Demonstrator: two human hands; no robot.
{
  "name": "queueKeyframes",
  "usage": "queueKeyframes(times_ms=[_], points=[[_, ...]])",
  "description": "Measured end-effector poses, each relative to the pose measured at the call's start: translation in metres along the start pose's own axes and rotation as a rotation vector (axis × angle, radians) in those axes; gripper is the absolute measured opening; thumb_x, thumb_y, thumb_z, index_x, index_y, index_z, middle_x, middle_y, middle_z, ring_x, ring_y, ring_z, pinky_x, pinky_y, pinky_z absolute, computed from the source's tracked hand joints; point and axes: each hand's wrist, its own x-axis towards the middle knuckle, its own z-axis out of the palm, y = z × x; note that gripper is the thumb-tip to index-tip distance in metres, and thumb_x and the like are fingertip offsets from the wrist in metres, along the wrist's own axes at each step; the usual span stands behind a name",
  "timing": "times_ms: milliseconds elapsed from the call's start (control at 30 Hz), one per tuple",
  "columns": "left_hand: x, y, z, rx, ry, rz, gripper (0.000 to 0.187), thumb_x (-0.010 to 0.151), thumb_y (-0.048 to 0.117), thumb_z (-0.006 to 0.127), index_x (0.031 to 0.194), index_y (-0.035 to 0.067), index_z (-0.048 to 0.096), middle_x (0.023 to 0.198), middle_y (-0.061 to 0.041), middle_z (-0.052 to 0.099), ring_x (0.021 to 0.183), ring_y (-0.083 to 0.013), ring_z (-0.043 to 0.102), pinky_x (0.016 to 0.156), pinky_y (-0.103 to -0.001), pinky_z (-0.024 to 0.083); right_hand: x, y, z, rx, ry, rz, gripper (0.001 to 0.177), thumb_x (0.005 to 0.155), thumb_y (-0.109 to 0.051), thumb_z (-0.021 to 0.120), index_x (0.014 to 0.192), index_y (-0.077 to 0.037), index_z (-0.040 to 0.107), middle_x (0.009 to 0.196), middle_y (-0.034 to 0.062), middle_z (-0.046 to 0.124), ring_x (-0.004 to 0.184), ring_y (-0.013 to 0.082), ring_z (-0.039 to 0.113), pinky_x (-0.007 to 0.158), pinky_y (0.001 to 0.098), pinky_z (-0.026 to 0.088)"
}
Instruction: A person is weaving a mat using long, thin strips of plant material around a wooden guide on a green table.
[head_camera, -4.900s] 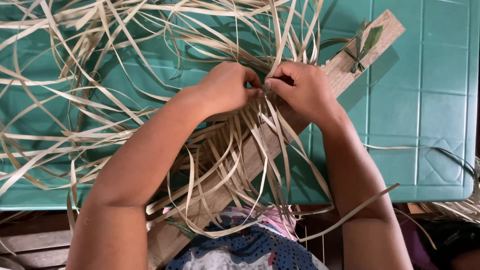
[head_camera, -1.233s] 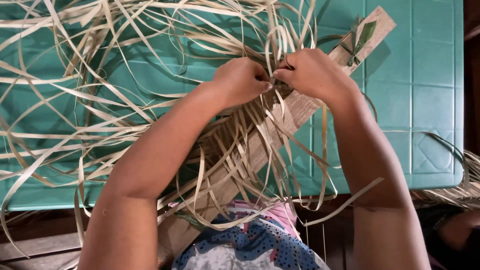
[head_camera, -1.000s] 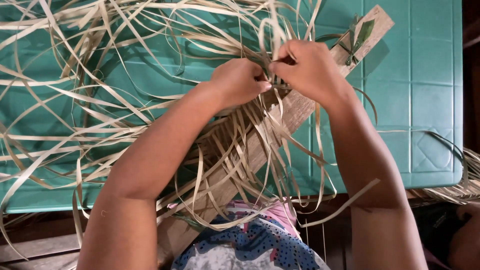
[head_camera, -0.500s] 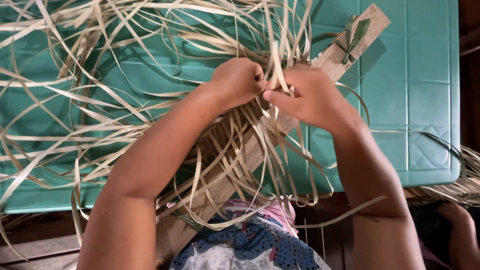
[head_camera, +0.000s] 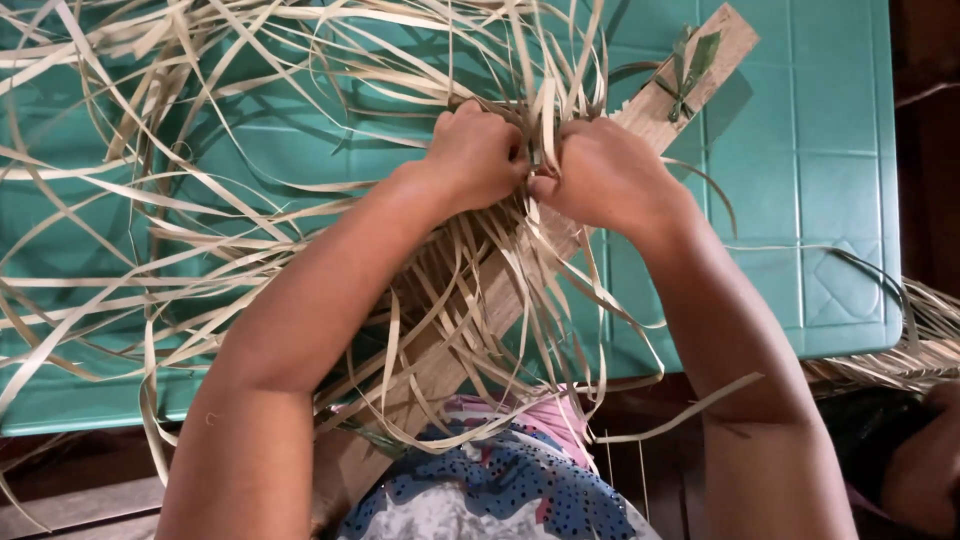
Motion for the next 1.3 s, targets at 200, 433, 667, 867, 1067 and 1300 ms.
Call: queueKeyframes(times_ms=[200,433,667,867,1067,1300], points=[[-0.005,0.008,-0.007,-0.022,-0.056,-0.052,0.030,0.097,0.031,0.050,0.077,0.015,0.066,0.097,-0.007,0.067,0.110,-0.0322,0.050,0.098,-0.050,0.037,0.008,0.011,0.011,0.073,0.033,-0.081,0.034,0.089,-0.029,0.062,0.068,-0.003,0.059,0.092,0.0145,0.062,0.099,0.0325,0.051,0.093,0.0457,0.040],[-0.025,0.020,-0.022,-0.125,-0.087,-0.076,0.023,0.104,0.023,0.057,0.082,0.016,0.064,0.096,-0.004,0.064,0.111,-0.0259,0.052,0.111,-0.050,0.035,-0.003,0.004,-0.006,0.409,-0.002,0.161,0.026,0.104,-0.025,0.056,0.086,-0.009,0.066,0.075,0.0034,0.058,0.059,0.0115,0.047,0.052,0.0282,0.040],[-0.007,-0.001,-0.001,-0.085,0.038,0.050,0.033,0.101,0.035,0.061,0.074,0.015,0.064,0.081,-0.004,0.068,0.102,-0.0325,0.059,0.091,-0.053,0.038,0.015,0.008,-0.002,0.319,0.153,0.129,0.034,0.106,-0.035,0.054,0.107,-0.007,0.072,0.101,0.0168,0.072,0.087,0.0334,0.064,0.072,0.0502,0.047],[-0.001,0.006,0.001,-0.019,0.029,0.006,0.026,0.091,0.031,0.054,0.070,0.015,0.061,0.081,-0.007,0.068,0.106,-0.0397,0.055,0.093,-0.056,0.039,0.001,0.026,-0.023,0.419,-0.077,0.041,0.051,0.111,-0.038,0.061,0.066,-0.016,0.047,0.060,-0.0058,0.040,0.050,0.0094,0.031,0.051,0.0274,0.024],[0.009,0.016,-0.020,-0.043,-0.218,-0.147,0.030,0.086,0.025,0.056,0.065,0.014,0.037,0.070,-0.004,0.044,0.074,-0.0272,0.048,0.088,-0.051,0.038,-0.009,0.058,-0.028,1.432,0.300,-0.468,0.024,0.110,-0.015,0.061,0.088,-0.006,0.058,0.087,0.0054,0.059,0.083,0.0182,0.068,0.076,0.0309,0.061],[-0.003,0.026,-0.031,-0.168,-0.187,-0.211,0.014,0.088,0.022,0.058,0.075,0.019,0.062,0.072,-0.004,0.052,0.084,-0.0276,0.055,0.090,-0.043,0.033,0.017,0.037,-0.010,0.364,0.072,0.121,0.021,0.102,-0.027,0.065,0.096,-0.008,0.073,0.077,0.0107,0.065,0.063,0.0226,0.054,0.057,0.0382,0.041]])
